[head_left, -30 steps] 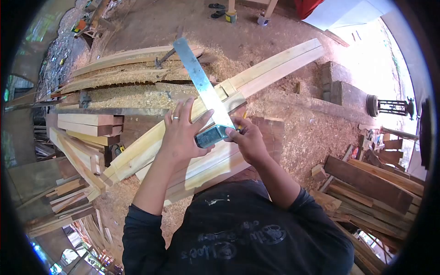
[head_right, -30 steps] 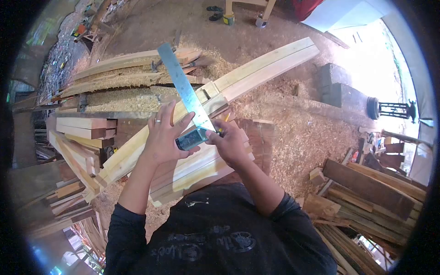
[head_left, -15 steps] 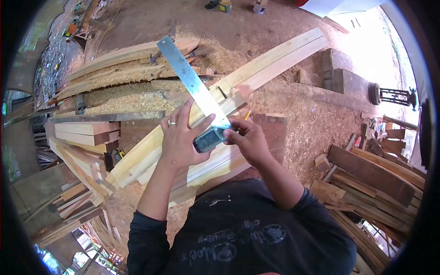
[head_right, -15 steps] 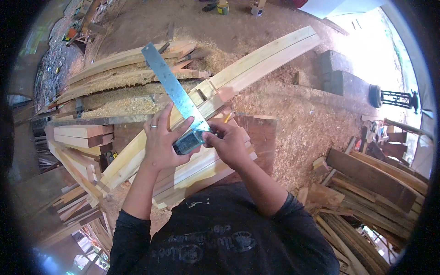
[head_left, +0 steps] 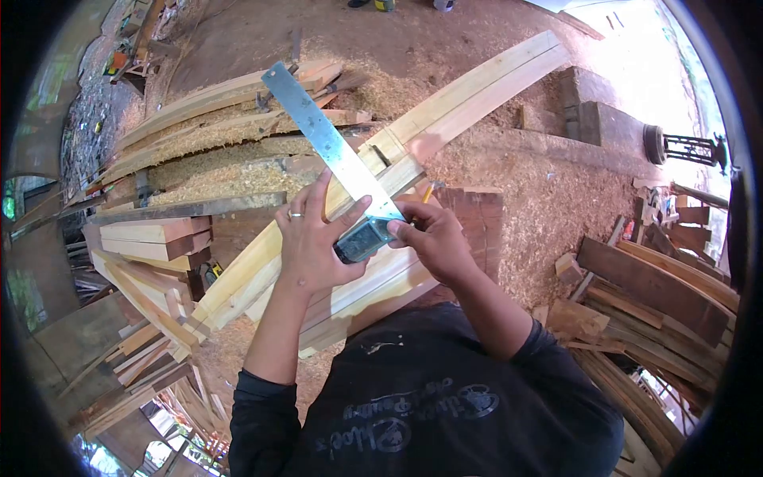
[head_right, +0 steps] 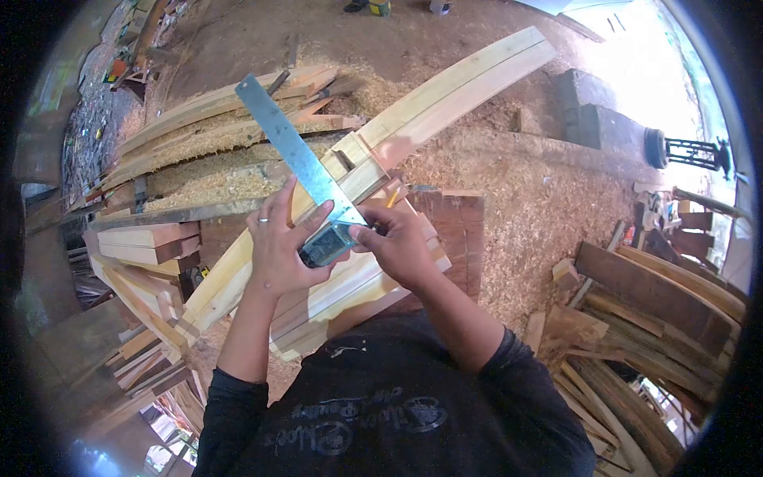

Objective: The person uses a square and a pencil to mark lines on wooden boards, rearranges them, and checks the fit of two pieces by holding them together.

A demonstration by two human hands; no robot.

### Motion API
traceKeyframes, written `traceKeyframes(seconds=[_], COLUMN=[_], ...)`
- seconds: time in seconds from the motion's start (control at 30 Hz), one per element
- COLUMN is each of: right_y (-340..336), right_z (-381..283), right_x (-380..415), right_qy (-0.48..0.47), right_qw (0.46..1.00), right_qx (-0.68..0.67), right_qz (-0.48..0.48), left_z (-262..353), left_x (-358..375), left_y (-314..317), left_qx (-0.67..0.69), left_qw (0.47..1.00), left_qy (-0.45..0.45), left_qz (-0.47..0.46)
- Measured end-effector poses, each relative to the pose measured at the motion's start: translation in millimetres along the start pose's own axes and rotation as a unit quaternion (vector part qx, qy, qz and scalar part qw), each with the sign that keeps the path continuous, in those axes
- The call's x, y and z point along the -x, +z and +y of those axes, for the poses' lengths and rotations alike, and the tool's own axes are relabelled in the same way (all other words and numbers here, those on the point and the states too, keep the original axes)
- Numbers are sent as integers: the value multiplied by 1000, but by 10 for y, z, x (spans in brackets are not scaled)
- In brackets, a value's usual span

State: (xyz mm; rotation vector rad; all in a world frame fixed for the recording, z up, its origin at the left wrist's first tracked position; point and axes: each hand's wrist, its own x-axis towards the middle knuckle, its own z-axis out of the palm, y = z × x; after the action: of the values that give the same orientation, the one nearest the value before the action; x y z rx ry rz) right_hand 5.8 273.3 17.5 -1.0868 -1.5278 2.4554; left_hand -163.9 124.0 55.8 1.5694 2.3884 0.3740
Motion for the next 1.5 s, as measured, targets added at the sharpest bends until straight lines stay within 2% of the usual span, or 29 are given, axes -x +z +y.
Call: traceKeyframes(seconds=[0.27, 0.4, 0.47, 0.5, 0.6, 0.67, 0.73, 0.77, 0.9, 1.3, 1.4, 1.5], right_y=[14, -89, -237, -290, -500, -497, -359, -266, -129, -127, -99, -71], right_z=[-21, 37, 7, -120, -259, -378, -497, -557, -328, -366, -332, -328], right_x=[-1, 49, 121, 184, 259, 233, 90, 83, -170, -178, -212, -219], right_qy=[2, -75, -98, -118, -82, -201, -314, -268, -341, -350, -388, -377], right_qw=[1000, 984, 955, 917, 987, 968, 906, 919, 871, 841, 832, 832], right_qx=[6, 153, 263, 360, 127, 146, 280, 287, 352, 413, 395, 404], right_qz=[4, 46, 92, 120, 62, 30, 38, 35, 39, 16, 36, 45], left_z=[4, 4, -11, -22, -23, -9, 1, 4, 21, 16, 22, 16], left_x=[9, 2, 9, 14, 14, 17, 14, 13, 4, -4, 5, 6], left_y=[-22, -30, -22, -14, -12, -6, -6, -6, -19, -29, -27, -6], left_qx=[14, 26, 22, 16, 8, 7, 6, 11, 21, 18, 15, 13], left_qw=[1000, 1000, 1000, 1000, 1000, 1000, 1000, 1000, 1000, 1000, 999, 1000], left_qy=[-11, -12, -10, -7, -4, -7, -11, -10, -14, -21, -27, -24], left_qz=[-4, -1, -3, -3, -3, -3, 0, 0, -2, -7, -7, -6])
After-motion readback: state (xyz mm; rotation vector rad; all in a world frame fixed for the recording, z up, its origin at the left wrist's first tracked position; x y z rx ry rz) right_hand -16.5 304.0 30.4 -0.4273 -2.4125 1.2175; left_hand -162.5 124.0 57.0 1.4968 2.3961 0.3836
